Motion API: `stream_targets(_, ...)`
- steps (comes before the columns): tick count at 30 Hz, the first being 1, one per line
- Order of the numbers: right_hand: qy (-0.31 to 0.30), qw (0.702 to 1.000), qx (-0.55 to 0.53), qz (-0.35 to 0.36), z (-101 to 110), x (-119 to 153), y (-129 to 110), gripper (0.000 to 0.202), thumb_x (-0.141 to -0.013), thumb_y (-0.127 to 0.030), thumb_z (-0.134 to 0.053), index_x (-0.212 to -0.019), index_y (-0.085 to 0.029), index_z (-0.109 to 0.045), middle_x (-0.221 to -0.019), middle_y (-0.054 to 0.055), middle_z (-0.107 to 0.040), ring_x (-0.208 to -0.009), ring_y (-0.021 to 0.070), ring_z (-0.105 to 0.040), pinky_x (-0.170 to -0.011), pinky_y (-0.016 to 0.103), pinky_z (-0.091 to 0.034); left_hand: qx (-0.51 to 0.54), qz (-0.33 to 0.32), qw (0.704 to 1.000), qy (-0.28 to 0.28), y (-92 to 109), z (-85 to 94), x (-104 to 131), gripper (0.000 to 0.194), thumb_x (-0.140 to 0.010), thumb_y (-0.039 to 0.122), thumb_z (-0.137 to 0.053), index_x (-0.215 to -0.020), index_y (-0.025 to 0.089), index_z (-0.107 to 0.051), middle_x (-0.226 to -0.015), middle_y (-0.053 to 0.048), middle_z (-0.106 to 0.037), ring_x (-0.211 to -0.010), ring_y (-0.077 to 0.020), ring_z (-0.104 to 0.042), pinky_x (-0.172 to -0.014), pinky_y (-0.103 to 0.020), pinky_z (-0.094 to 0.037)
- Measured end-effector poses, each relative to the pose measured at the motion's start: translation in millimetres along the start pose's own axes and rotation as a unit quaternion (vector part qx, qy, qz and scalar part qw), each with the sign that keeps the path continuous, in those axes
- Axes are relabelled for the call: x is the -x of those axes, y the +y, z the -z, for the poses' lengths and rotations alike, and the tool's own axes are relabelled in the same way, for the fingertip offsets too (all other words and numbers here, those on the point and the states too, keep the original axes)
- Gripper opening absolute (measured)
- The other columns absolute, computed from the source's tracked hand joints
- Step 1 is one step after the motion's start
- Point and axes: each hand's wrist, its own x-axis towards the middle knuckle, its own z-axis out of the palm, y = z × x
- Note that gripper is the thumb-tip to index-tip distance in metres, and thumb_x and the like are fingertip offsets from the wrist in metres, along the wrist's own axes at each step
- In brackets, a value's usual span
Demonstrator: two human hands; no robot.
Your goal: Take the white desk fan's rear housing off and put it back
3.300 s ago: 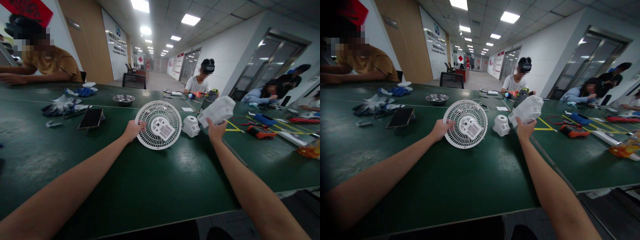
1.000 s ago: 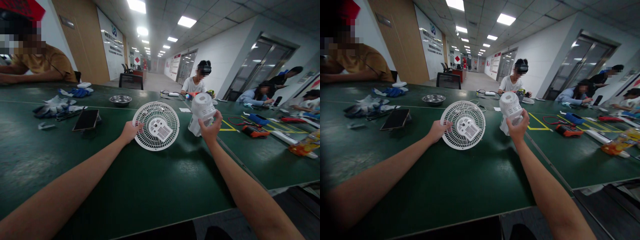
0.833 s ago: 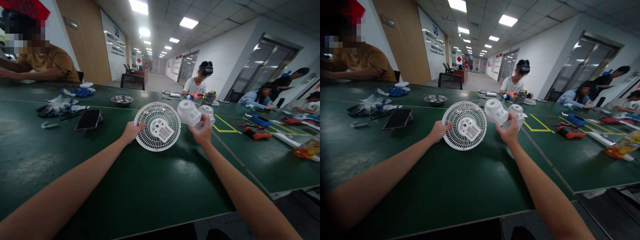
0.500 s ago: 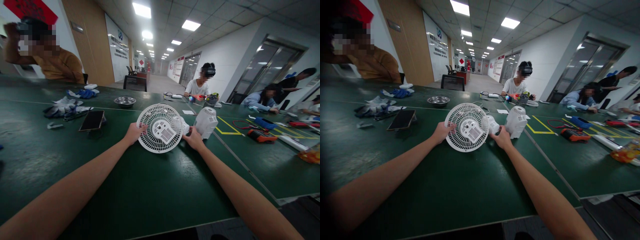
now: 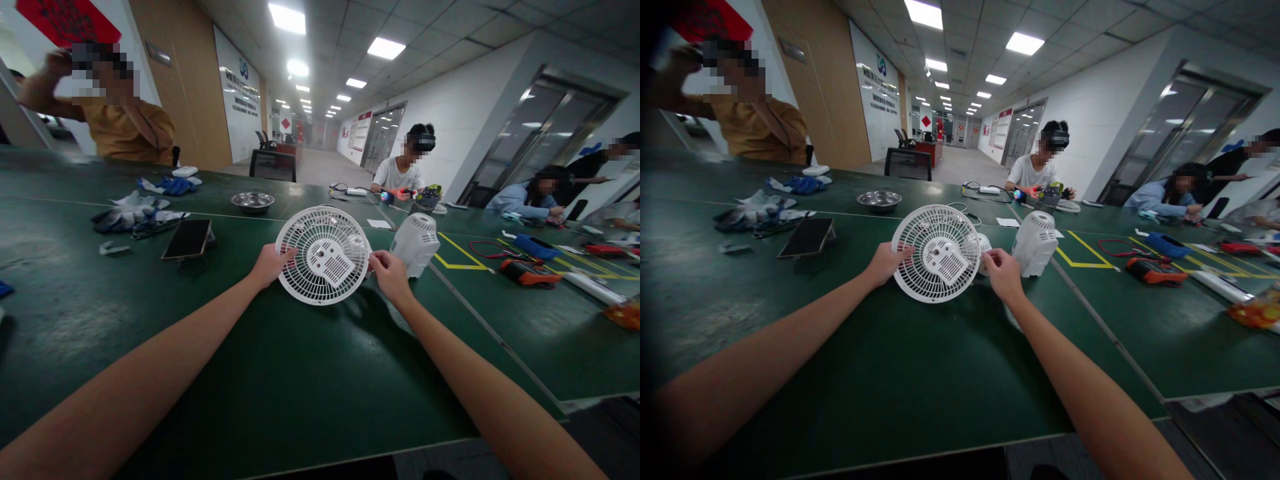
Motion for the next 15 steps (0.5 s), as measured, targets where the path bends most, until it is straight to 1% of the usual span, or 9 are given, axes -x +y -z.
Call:
stream_targets(1,-0.045,0.994,-0.083,-0.063,-5.5,4.6,-4.4,0.033,-0.09,-0.052,-0.054,-0.094,-0.02,-0.064,-0.08,0.007,-0.071,-0.071,0.022,-0.067,-0.067,0.036,-0.055,0.0,0.001,1.0,0.002,0.4,-0.1,0.1,0.016,-0.082,0.024,-0.076,-0.09,0.012,-0.071,-0.079,-0.007,-0.075,-0.07,-0.0213,-0.071,-0.071,-0.038,-0.06)
stream_targets(2,-0.097,0.974,-0.162,-0.126,-11.4,9.2,-8.3,0.036,-0.092,-0.054,-0.05,-0.097,-0.021,-0.063,-0.078,0.006,-0.071,-0.067,0.0207,-0.066,-0.062,0.034,-0.055,-0.001,0.002,1.0,0.003,0.4,-0.1,-0.1,0.016,-0.082,0.024,-0.076,-0.09,0.012,-0.071,-0.078,-0.007,-0.075,-0.07,-0.0211,-0.071,-0.071,-0.038,-0.06)
stream_targets(3,-0.15,0.945,-0.226,-0.183,-17.0,13.6,-11.8,0.039,-0.094,-0.057,-0.047,-0.101,-0.021,-0.063,-0.079,0.005,-0.071,-0.066,0.0196,-0.067,-0.059,0.032,-0.055,-0.002,0.001,1.0,0.002,-0.1,0.1,-0.4,0.017,-0.082,0.025,-0.076,-0.09,0.012,-0.071,-0.078,-0.007,-0.074,-0.07,-0.0209,-0.071,-0.071,-0.038,-0.059)
stream_targets(5,-0.233,0.886,-0.314,-0.251,-25.3,20.5,-17.5,0.047,-0.096,-0.062,-0.041,-0.111,-0.023,-0.062,-0.085,0.005,-0.073,-0.07,0.0186,-0.07,-0.059,0.03,-0.057,-0.003,-0.006,1.0,-0.003,-1.3,0.9,-1.0,0.019,-0.082,0.027,-0.077,-0.09,0.012,-0.071,-0.077,-0.006,-0.074,-0.069,-0.0206,-0.071,-0.07,-0.037,-0.059)
stream_targets(7,-0.273,0.846,-0.36,-0.282,-28.3,23.9,-21.2,0.05,-0.098,-0.064,-0.038,-0.116,-0.024,-0.062,-0.092,0.006,-0.075,-0.076,0.018,-0.072,-0.062,0.029,-0.059,-0.004,-0.013,1.0,-0.009,-1.7,2.0,-0.5,0.021,-0.082,0.03,-0.077,-0.089,0.012,-0.071,-0.077,-0.006,-0.074,-0.069,-0.0206,-0.07,-0.069,-0.036,-0.058)
stream_targets(8,-0.28,0.836,-0.372,-0.289,-28.0,24.4,-22.3,0.05,-0.098,-0.064,-0.038,-0.116,-0.025,-0.063,-0.095,0.006,-0.076,-0.078,0.0178,-0.073,-0.064,0.028,-0.059,-0.006,-0.015,1.0,-0.01,-1.1,2.4,0.3,0.022,-0.083,0.032,-0.076,-0.089,0.012,-0.071,-0.078,-0.007,-0.074,-0.069,-0.0208,-0.07,-0.069,-0.036,-0.058)
stream_targets(10,-0.28,0.828,-0.384,-0.298,-25.6,24.2,-23.2,0.049,-0.099,-0.063,-0.037,-0.116,-0.025,-0.063,-0.097,0.006,-0.076,-0.081,0.0174,-0.074,-0.065,0.028,-0.059,-0.017,-0.024,1.0,-0.008,1.4,2.9,2.8,0.023,-0.084,0.034,-0.075,-0.09,0.012,-0.071,-0.079,-0.007,-0.074,-0.07,-0.0211,-0.07,-0.069,-0.036,-0.058)
stream_targets(12,-0.277,0.828,-0.385,-0.3,-23.0,24.0,-23.7,0.048,-0.099,-0.062,-0.038,-0.114,-0.025,-0.064,-0.097,0.006,-0.076,-0.081,0.0175,-0.074,-0.065,0.028,-0.059,-0.042,-0.047,0.998,0.004,5.2,2.7,5.8,0.024,-0.086,0.036,-0.073,-0.091,0.013,-0.072,-0.081,-0.007,-0.075,-0.071,-0.0216,-0.07,-0.07,-0.036,-0.057)
stream_targets(15,-0.263,0.836,-0.389,-0.283,-22.7,26.2,-26.2,0.044,-0.098,-0.061,-0.042,-0.112,-0.026,-0.064,-0.1,0.004,-0.076,-0.084,0.0187,-0.073,-0.069,0.031,-0.06,-0.098,-0.107,0.988,0.049,10.0,1.2,9.9,0.027,-0.089,0.041,-0.068,-0.087,0.015,-0.073,-0.078,-0.006,-0.073,-0.072,-0.0219,-0.07,-0.07,-0.034,-0.055)
